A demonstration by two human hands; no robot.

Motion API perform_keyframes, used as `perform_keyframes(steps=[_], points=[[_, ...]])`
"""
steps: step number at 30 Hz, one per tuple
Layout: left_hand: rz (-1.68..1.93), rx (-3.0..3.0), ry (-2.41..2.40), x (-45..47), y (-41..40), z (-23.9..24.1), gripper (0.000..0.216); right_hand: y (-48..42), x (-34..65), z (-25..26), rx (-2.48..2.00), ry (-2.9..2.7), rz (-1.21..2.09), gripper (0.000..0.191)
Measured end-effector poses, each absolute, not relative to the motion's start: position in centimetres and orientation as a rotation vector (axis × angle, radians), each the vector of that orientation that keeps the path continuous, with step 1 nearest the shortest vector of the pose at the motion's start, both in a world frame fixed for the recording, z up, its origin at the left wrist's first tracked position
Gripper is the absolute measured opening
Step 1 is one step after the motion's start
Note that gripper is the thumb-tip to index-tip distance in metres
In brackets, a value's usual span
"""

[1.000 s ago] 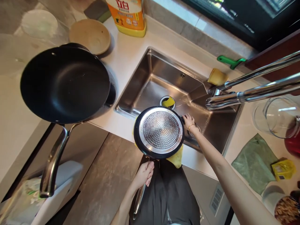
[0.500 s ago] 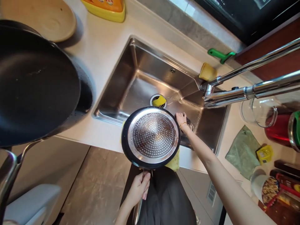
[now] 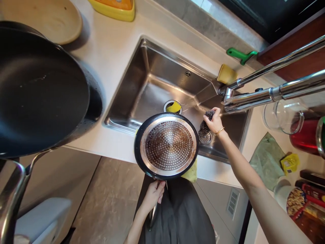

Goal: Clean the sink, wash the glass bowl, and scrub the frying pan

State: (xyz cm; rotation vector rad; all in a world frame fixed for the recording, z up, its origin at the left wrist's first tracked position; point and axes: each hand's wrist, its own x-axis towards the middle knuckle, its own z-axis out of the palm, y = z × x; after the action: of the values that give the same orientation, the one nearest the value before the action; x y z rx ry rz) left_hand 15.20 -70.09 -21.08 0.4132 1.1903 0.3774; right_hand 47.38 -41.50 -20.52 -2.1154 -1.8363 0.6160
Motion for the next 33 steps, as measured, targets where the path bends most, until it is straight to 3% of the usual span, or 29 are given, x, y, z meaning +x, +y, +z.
perform_keyframes(steps=[5, 14, 23, 26, 33], points=[[0.395, 0.465, 1.223, 15.2, -69.8, -22.0, 0.057, -43.4, 47.4, -16.8, -1.946, -2.037, 0.564, 0.057], [0.452, 0.531, 1.199, 15.1, -70.2, -23.1, 0.053, -46.0, 43.9, -10.1, -1.521, -2.558, 0.163, 0.023], [0.502, 0.802, 1.435, 15.7, -69.9, -22.0, 0.036, -50.0, 38.1, -8.2, -1.092, -2.676, 0.007, 0.025], [0.504, 0.904, 1.551, 15.9, -69.7, -21.2, 0.029, -50.7, 35.8, -9.0, -1.008, -2.718, 0.087, 0.027], [0.507, 1.04, 1.681, 16.3, -69.9, -21.0, 0.027, -47.5, 37.1, -7.8, -0.678, -3.13, 0.605, 0.048]])
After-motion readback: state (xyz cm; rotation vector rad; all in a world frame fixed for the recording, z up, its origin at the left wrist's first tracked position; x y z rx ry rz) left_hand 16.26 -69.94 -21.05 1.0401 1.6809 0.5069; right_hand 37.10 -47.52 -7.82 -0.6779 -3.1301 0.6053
